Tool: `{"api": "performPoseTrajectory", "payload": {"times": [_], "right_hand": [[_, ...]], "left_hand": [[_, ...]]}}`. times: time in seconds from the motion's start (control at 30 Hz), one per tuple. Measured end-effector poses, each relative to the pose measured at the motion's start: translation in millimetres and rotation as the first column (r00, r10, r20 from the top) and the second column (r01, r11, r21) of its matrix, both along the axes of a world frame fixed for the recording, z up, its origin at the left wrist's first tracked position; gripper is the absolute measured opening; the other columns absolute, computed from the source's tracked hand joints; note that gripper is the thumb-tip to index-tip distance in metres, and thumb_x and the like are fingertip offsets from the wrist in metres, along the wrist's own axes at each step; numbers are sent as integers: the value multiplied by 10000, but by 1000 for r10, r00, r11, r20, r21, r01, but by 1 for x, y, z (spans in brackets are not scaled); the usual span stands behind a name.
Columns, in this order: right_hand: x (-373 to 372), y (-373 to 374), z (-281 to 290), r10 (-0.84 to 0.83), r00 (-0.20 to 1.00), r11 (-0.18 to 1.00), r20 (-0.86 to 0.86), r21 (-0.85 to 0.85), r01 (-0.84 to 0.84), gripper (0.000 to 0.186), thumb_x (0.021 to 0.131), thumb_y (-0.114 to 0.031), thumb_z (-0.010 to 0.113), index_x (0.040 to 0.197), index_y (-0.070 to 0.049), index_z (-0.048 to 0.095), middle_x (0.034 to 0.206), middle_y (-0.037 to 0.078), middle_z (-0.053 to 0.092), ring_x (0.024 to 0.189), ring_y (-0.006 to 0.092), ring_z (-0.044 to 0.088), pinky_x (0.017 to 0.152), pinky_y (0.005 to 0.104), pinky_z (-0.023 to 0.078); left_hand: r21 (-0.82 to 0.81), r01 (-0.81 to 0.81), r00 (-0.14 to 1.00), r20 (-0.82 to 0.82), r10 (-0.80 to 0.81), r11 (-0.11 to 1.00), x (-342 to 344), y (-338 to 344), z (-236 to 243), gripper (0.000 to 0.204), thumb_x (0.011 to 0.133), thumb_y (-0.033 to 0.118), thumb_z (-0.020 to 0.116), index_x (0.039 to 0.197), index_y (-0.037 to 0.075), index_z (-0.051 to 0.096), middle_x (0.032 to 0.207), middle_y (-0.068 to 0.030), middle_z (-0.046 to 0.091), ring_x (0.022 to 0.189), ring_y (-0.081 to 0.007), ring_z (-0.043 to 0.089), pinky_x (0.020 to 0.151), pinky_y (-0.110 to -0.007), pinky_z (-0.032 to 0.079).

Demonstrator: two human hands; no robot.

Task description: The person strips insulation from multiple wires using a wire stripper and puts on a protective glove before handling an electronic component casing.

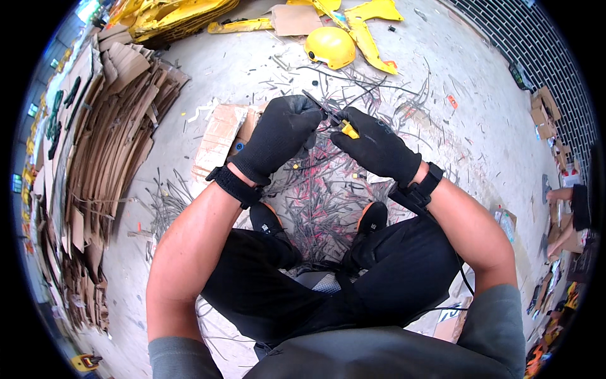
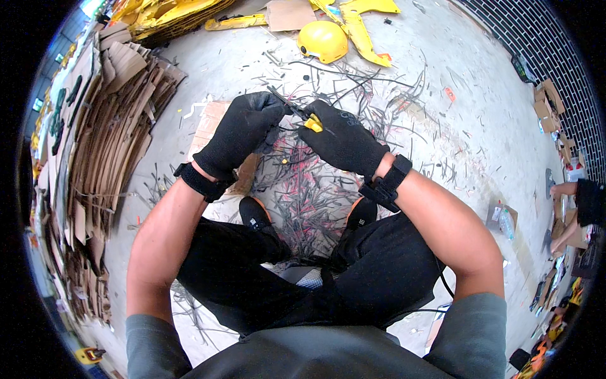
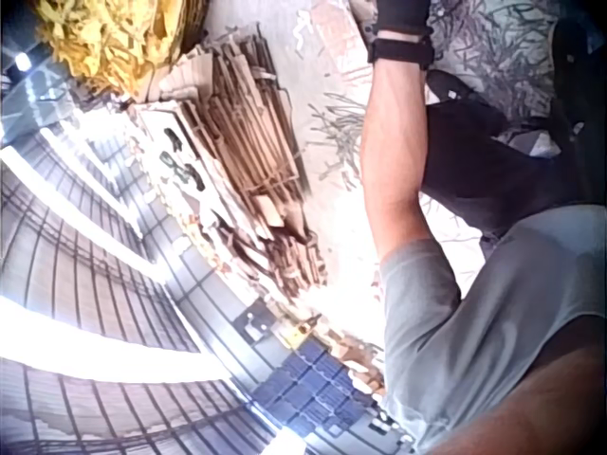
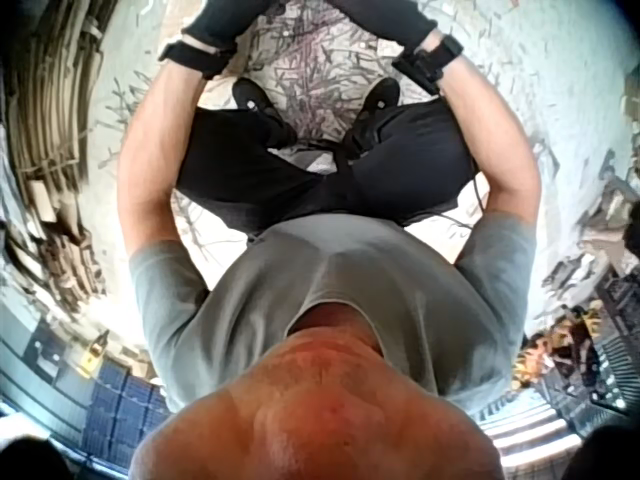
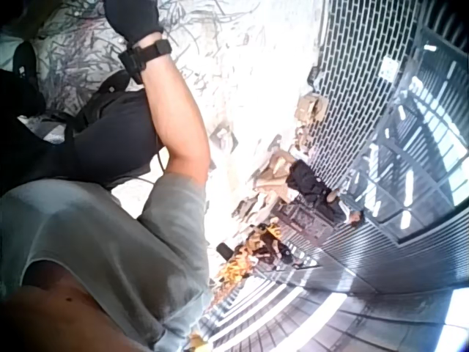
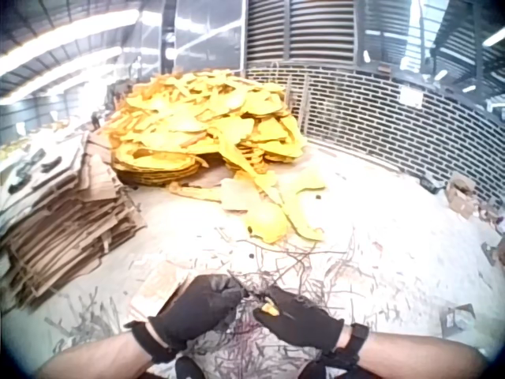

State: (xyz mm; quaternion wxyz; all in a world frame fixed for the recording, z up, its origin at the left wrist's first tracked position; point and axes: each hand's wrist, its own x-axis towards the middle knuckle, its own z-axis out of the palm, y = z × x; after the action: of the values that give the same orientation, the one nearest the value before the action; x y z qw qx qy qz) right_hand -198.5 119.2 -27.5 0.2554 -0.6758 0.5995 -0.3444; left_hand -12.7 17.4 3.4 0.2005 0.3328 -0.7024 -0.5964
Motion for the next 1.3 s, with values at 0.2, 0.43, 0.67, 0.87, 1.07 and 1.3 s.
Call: {"api": "performPoseTrajectory", "payload": {"times": [0.2,0.43,0.67,0.87,1.07,1.3], "right_hand": [[-5,-1,-15,-9,998,984,-55,-176,-1,289,893,-179,628,1092,-4,512,804,218,620,744,398,630,622,444,483],[-1,-3,-12,-35,995,997,-92,-77,28,227,902,-171,623,1024,-7,526,816,211,608,762,390,611,643,447,469],[-8,-4,0,-36,998,990,-47,-138,29,201,918,-194,613,983,-6,583,821,204,617,756,369,614,661,426,474],[-14,-9,26,-10,987,980,161,198,-22,225,905,-223,631,963,-6,646,730,127,638,652,224,597,632,367,479],[-29,-10,31,44,990,971,133,227,-74,212,874,-217,657,988,-40,683,738,62,652,658,116,581,636,296,479],[-127,-17,-20,-108,766,987,634,160,7,185,860,-159,653,1000,-38,657,834,42,667,706,127,631,633,290,538]], "left_hand": [[49,-15,999,-34,16,999,-4,4,2,194,923,164,571,807,15,616,580,-4,546,514,-65,491,481,-262,403],[-30,57,998,-17,-57,998,-3,1,-8,167,941,190,556,887,49,626,657,47,519,538,-38,436,482,-218,361],[-35,108,993,-41,-109,994,-6,3,2,179,971,222,534,962,71,631,682,74,468,567,-20,395,510,-194,338],[-73,110,989,-95,-117,991,-9,2,8,182,976,218,527,972,67,628,653,73,446,537,-19,385,484,-192,324],[-5,166,986,-27,-166,986,-10,5,21,196,935,207,567,876,28,618,724,60,512,645,-25,414,569,-220,368],[-157,289,957,33,-288,944,-12,34,35,244,947,236,567,940,4,640,773,39,566,688,-60,493,629,-239,431]]}}
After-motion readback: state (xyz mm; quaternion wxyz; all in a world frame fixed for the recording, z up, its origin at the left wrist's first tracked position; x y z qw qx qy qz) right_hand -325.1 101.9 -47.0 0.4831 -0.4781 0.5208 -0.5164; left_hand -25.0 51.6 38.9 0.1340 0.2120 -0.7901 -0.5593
